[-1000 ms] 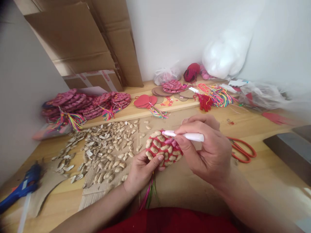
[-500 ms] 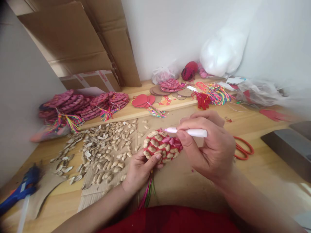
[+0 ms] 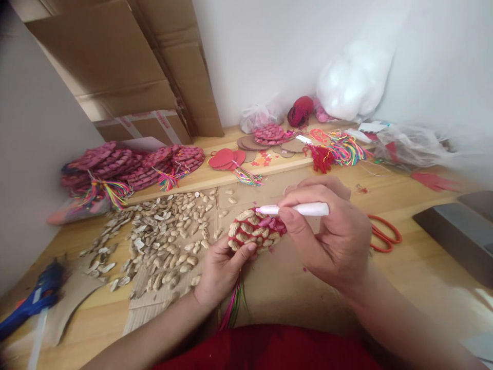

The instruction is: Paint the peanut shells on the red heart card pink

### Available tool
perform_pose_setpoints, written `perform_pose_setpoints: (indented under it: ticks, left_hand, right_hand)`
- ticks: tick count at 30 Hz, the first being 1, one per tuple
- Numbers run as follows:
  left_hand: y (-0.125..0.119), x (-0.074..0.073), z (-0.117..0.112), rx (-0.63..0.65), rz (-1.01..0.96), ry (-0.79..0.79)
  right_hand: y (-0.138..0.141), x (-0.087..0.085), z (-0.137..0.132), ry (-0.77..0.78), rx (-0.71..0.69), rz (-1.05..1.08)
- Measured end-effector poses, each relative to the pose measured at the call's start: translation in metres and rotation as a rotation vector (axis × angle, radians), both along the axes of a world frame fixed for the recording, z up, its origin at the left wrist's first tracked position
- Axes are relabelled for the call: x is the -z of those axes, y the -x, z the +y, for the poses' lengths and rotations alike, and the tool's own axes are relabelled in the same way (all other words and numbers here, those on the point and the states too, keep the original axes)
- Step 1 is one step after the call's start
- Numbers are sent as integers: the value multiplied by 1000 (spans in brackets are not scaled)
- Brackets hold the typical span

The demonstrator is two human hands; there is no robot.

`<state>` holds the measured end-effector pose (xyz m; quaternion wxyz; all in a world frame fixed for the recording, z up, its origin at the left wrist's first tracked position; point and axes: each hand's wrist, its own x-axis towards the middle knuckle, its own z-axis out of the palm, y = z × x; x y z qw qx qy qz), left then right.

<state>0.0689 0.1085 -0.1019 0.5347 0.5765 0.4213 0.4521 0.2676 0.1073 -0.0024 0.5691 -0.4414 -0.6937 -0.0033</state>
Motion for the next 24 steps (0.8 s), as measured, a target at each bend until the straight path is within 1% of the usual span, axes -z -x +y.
perform_pose_setpoints:
  ticks: [3, 6, 9, 12, 15, 17, 22, 24]
  left_hand:
    - [1, -2, 0, -27, 52, -81]
    - [1, -4, 0, -31, 64, -91]
    - [1, -7, 1, -17, 72, -122]
    - [0, -8, 1, -20, 81, -155]
    - [0, -9, 1, -23, 82, -139]
    - [-1, -8, 2, -13, 70, -123]
    - [0, -6, 2, -2, 50, -106]
    - [0, -4, 2, -2, 40, -82]
  right_hand:
    - [0, -2, -2, -29, 42, -16]
    - [0, -4, -3, -89, 90, -11]
    - [0, -7, -4, -81, 60, -5]
    - [-1, -7, -4, -37, 24, -43]
    - [-3, -6, -4, -61, 91, -68]
    - [-4, -6, -3, -81, 108, -54]
    - [-3, -5, -1, -31, -1, 19]
    - [-3, -4, 1, -18, 13, 3]
